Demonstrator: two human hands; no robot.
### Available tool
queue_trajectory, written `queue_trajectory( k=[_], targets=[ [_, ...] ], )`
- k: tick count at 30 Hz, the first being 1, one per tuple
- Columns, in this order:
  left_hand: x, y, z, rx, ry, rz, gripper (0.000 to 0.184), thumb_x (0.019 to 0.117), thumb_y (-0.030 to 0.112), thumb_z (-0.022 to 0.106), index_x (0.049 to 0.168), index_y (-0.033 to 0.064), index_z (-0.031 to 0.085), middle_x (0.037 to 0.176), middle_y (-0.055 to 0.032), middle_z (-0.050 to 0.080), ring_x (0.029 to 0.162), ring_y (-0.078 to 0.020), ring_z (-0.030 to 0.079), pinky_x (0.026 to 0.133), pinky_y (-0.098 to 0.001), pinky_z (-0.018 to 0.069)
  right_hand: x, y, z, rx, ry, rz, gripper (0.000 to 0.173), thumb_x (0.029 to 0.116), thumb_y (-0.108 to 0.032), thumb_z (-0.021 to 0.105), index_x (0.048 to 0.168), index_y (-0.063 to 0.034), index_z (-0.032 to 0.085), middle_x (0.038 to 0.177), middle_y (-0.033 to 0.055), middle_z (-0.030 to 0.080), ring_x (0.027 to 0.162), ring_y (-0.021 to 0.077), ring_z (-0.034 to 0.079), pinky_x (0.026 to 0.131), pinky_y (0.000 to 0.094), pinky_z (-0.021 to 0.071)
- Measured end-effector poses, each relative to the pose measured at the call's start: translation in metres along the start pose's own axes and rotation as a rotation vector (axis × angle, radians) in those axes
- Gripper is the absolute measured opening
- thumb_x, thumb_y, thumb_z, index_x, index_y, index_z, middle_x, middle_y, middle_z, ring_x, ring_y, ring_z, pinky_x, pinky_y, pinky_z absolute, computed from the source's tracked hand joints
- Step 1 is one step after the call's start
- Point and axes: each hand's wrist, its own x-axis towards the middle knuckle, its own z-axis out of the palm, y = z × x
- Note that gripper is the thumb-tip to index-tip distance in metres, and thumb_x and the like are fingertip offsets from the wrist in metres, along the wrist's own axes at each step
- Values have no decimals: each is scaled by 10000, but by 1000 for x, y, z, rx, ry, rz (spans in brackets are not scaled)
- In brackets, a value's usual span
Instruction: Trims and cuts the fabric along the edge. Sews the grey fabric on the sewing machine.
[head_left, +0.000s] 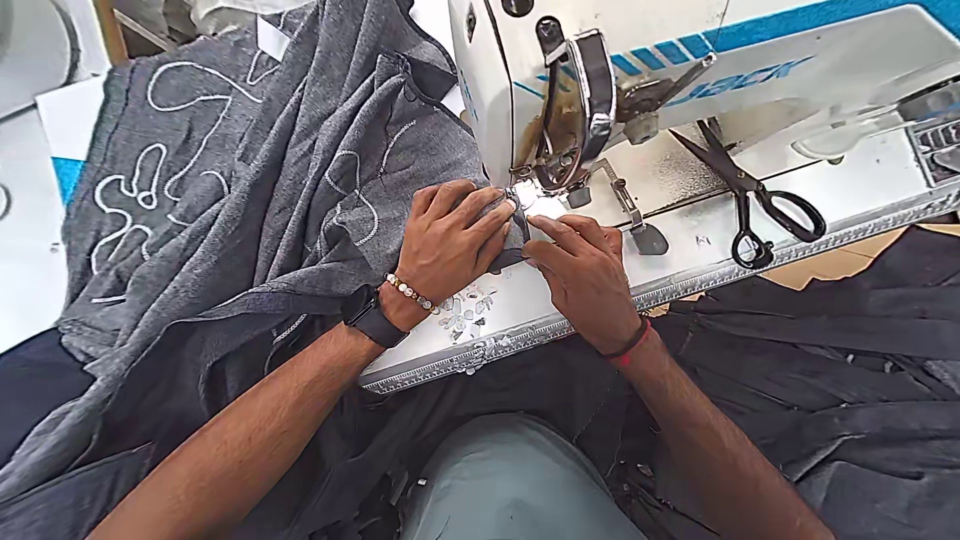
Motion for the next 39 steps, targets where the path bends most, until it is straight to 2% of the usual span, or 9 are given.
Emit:
queue_trajectory(
  k=[12,16,21,25,28,31,34,36,39],
  targets=[
    [1,0,1,2,-38,-37,387,1058,401,462,1364,303,677,1401,-20,622,1309,-274,520,1084,-480,360,14,0,-15,-47,-121,-75,228,1045,-192,547,1139,-236,751,1430,-98,638,1327,167,564,975,510,401],
    [-1,-2,0,-48,-11,-30,351,1055,347,483,1314,231,690,1391,-5,638,1320,-260,529,1091,-469,370,29,-13,-32,-198,-232,-189,288,986,-38,539,1122,-187,744,1323,-18,699,1160,229,637,917,516,404],
    [-2,-7,-2,-59,-11,40,348,1042,305,505,1327,277,702,1394,-37,632,1322,-293,523,1092,-496,372,39,-16,-37,-254,-326,-251,273,988,-38,541,1121,-172,737,1165,41,728,1086,277,636,879,508,412],
    [-1,-12,-5,-68,-10,68,343,1027,302,511,1297,265,719,1378,-48,638,1318,-312,516,1089,-515,359,44,-20,-38,-298,-356,-238,272,1014,-40,504,1119,-162,723,1130,54,738,1079,272,656,915,498,432],
    [0,-17,-6,-46,-19,61,353,1030,290,497,1309,238,707,1377,-67,635,1318,-332,512,1092,-525,353,51,-19,-37,-294,-357,-263,273,994,-27,543,1133,-159,737,1009,106,698,960,308,631,869,518,440],
    [4,-24,1,10,54,77,323,1044,318,499,1284,272,712,1324,-38,664,1287,-297,534,1084,-483,350,51,-16,-32,-289,-298,-243,264,980,-13,562,1137,-148,727,1047,107,705,949,314,626,837,513,434],
    [3,-24,3,8,86,107,288,1034,296,517,1224,225,721,1293,-49,678,1268,-302,550,1077,-482,364,38,-15,-15,-246,-101,-141,260,990,-33,547,1126,-144,739,1223,48,730,1086,280,657,884,505,450],
    [2,-25,2,-29,69,137,320,1031,286,514,1285,250,704,1296,-55,680,1264,-306,558,1080,-489,370,26,-10,-1,-202,82,-90,228,990,-61,571,1075,-152,762,1221,10,739,1092,242,659,872,476,449],
    [2,-23,2,-64,19,166,358,1027,283,506,1332,310,692,1332,-45,666,1276,-308,543,1087,-493,354,19,-8,6,-176,166,-45,214,995,-87,602,1083,-169,778,1195,-9,741,1087,220,651,858,444,453]
  ],
)
